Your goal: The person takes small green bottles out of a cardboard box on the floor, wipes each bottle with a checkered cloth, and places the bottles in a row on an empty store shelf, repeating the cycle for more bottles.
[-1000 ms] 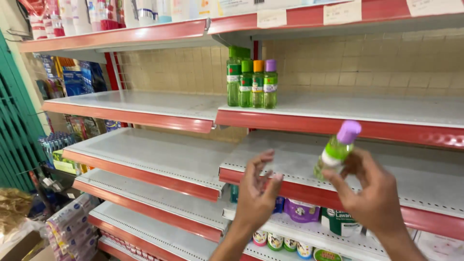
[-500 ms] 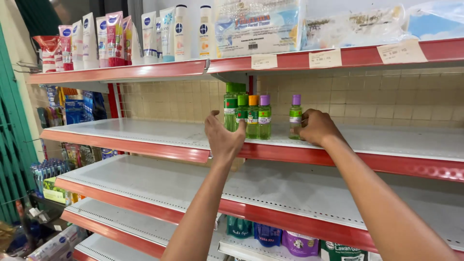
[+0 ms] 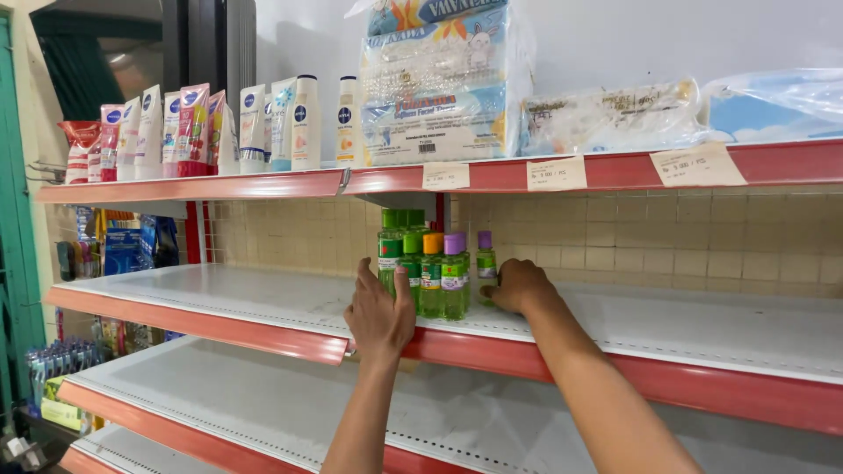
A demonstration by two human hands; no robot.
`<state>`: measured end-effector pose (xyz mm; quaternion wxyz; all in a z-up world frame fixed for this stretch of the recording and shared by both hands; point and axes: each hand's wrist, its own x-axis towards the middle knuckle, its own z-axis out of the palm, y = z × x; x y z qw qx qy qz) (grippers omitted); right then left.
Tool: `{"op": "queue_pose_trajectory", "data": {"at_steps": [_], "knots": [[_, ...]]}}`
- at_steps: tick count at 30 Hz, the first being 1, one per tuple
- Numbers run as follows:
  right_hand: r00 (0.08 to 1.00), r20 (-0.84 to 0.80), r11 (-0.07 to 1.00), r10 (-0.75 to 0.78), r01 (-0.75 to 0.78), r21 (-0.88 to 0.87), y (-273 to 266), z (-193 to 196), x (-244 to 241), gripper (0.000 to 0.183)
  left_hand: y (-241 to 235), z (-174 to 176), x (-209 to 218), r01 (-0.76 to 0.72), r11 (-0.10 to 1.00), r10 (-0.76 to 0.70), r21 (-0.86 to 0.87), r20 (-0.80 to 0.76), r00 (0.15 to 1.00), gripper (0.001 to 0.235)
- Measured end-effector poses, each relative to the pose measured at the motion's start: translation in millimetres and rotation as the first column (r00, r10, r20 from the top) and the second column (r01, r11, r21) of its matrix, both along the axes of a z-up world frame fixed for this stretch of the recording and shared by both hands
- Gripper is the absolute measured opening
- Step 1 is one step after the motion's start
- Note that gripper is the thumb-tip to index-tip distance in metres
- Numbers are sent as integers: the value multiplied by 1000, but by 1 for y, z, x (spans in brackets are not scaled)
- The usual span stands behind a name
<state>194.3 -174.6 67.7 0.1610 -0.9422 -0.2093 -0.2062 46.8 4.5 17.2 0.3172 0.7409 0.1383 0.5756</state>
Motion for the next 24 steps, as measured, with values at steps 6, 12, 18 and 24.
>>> {"op": "queue_pose_trajectory", "data": {"at_steps": [6, 12, 18, 24], "knots": [[999, -17, 999, -35, 34, -24, -3, -4, -20, 52, 2, -3, 6, -49, 999, 49, 5, -91, 995, 73], [999, 37, 999, -16, 15, 39, -5, -10, -27, 51, -3, 0, 3, -80, 997, 81, 14, -204, 976, 67], [998, 37, 999, 45, -45, -7, -3, -9, -34, 43, -4, 0, 5, -113, 993, 114, 17, -213, 970, 66], [997, 26, 996, 77, -76, -38, -2, -9, -40, 38, -2, -2, 6, -122, 992, 121, 12, -222, 967, 68]]}}
